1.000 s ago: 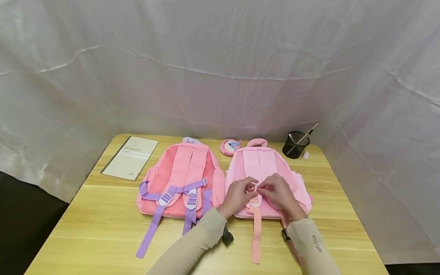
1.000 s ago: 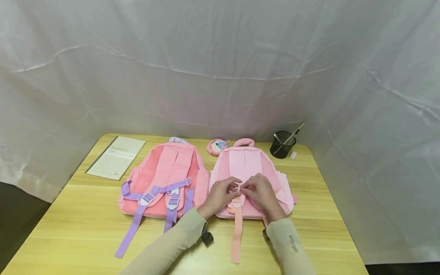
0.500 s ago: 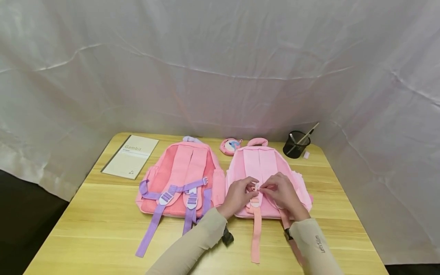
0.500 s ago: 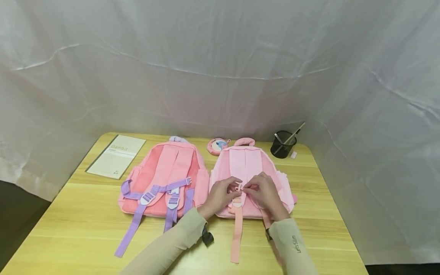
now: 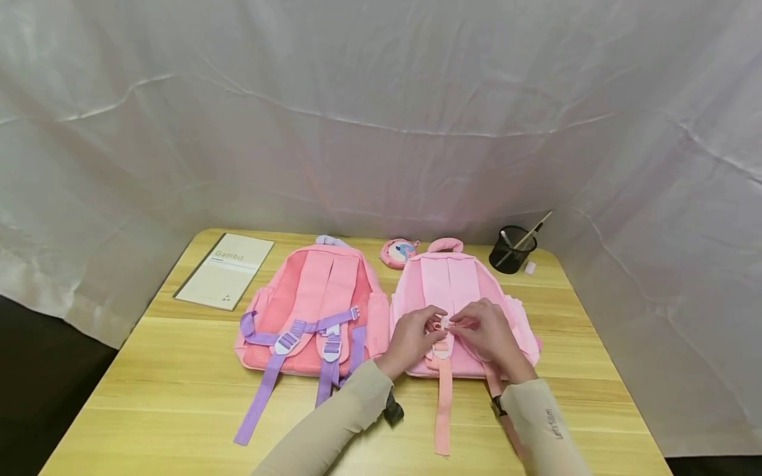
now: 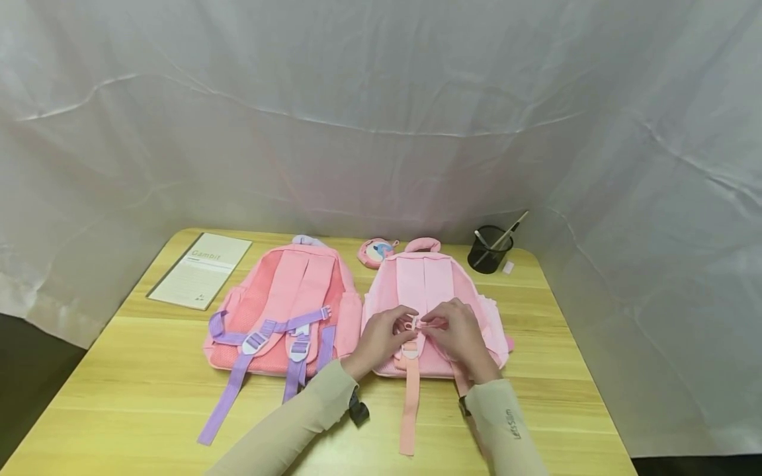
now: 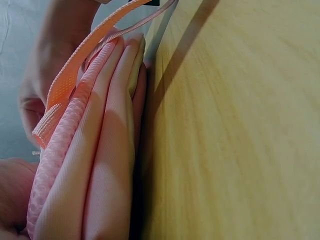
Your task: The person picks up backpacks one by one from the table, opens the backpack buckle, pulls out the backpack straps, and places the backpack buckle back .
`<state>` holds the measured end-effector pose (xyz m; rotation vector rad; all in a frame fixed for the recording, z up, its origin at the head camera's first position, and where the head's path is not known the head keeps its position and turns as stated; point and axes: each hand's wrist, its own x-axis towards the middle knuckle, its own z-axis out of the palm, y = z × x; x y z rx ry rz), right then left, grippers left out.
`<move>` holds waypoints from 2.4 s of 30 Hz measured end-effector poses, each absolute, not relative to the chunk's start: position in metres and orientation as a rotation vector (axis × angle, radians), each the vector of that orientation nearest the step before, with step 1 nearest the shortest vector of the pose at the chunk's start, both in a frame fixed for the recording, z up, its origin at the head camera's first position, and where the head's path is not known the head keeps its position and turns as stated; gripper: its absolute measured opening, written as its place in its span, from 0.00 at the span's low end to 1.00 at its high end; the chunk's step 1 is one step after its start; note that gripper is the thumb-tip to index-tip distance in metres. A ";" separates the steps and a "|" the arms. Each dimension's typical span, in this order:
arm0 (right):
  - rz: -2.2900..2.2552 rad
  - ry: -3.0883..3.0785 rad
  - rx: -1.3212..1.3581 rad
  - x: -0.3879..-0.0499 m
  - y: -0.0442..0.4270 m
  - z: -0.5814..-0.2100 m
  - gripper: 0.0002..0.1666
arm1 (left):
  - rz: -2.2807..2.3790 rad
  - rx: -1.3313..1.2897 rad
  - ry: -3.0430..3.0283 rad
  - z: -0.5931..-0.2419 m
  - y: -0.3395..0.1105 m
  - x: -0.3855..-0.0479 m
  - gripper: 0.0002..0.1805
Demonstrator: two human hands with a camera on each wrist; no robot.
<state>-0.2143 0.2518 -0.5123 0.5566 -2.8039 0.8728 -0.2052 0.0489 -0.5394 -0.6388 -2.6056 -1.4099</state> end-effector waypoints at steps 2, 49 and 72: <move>0.868 -2.821 0.534 -0.214 0.255 -0.511 0.06 | -1.407 -0.640 -2.605 -0.539 0.049 -0.205 0.19; 0.862 -2.828 0.562 -0.211 0.253 -0.509 0.07 | -1.409 -0.624 -2.587 -0.539 0.049 -0.202 0.20; 0.843 -2.777 0.600 -0.211 0.247 -0.512 0.05 | -1.399 -0.622 -2.594 -0.538 0.049 -0.201 0.20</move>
